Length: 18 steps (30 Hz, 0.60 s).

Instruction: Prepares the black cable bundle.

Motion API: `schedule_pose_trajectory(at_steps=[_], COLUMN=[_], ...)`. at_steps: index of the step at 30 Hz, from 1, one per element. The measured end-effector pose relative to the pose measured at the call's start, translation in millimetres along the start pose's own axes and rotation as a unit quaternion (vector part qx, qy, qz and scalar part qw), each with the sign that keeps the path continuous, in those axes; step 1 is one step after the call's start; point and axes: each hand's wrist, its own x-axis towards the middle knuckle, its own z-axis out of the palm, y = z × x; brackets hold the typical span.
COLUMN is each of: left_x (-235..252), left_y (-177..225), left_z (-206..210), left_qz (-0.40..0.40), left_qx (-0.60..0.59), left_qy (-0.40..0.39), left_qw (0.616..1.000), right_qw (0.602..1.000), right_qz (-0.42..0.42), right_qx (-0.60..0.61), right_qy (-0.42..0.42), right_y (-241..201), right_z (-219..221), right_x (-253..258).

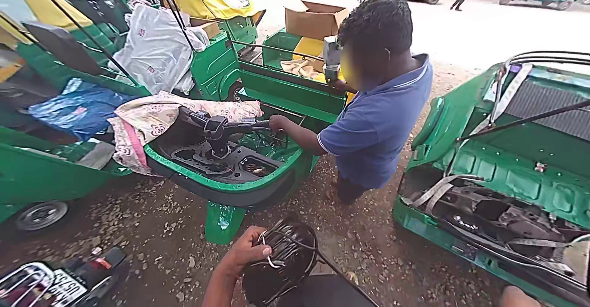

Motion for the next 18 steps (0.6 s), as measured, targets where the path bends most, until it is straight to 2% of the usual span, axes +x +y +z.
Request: schedule_pose_trajectory(at_steps=[1, 2, 3, 4, 6, 7, 9, 11, 13, 15, 17, 18], left_x=[-3, -3, -1, 4, 15, 18, 21, 20, 18, 17, 22, 26], left_y=[6, 12, 16, 19, 33, 38, 47, 54, 49, 43, 38, 37], left_z=[4, 9, 14, 21, 40, 41, 48, 47, 38, 35, 31, 30], left_qz=[0.022, 0.045, 0.067, 0.083, 0.079, 0.076, 0.06, 0.05, 0.053, 0.052, 0.03, 0.011], left_qx=[-0.02, -0.04, -0.057, -0.074, -0.107, -0.116, -0.111, -0.108, -0.118, -0.1, -0.032, -0.002], left_qy=[-0.001, -0.003, -0.003, 0.007, 0.079, 0.095, 0.144, 0.172, 0.141, 0.109, 0.05, 0.021], left_qw=[1.0, 0.998, 0.996, 0.994, 0.988, 0.986, 0.981, 0.978, 0.981, 0.988, 0.998, 1.0], right_qw=[0.99, 0.954, 0.896, 0.822, 0.648, 0.585, 0.504, 0.427, 0.375, 0.352, 0.351, 0.364], right_qz=[-0.13, -0.263, -0.364, -0.418, -0.417, -0.386, -0.336, -0.348, -0.347, -0.368, -0.418, -0.446], right_qx=[0.049, 0.131, 0.226, 0.33, 0.478, 0.51, 0.505, 0.474, 0.478, 0.503, 0.534, 0.535], right_qy=[-0.028, -0.062, -0.114, -0.202, -0.422, -0.498, -0.615, -0.687, -0.715, -0.698, -0.645, -0.619], right_y=[-37, -80, -126, -171, -240, -256, -260, -255, -245, -238, -243, -250], right_z=[-8, -11, -7, -4, -8, -11, -9, -9, -14, -24, -42, -56], right_x=[-19, -39, -63, -90, -143, -165, -182, -173, -154, -134, -122, -118])
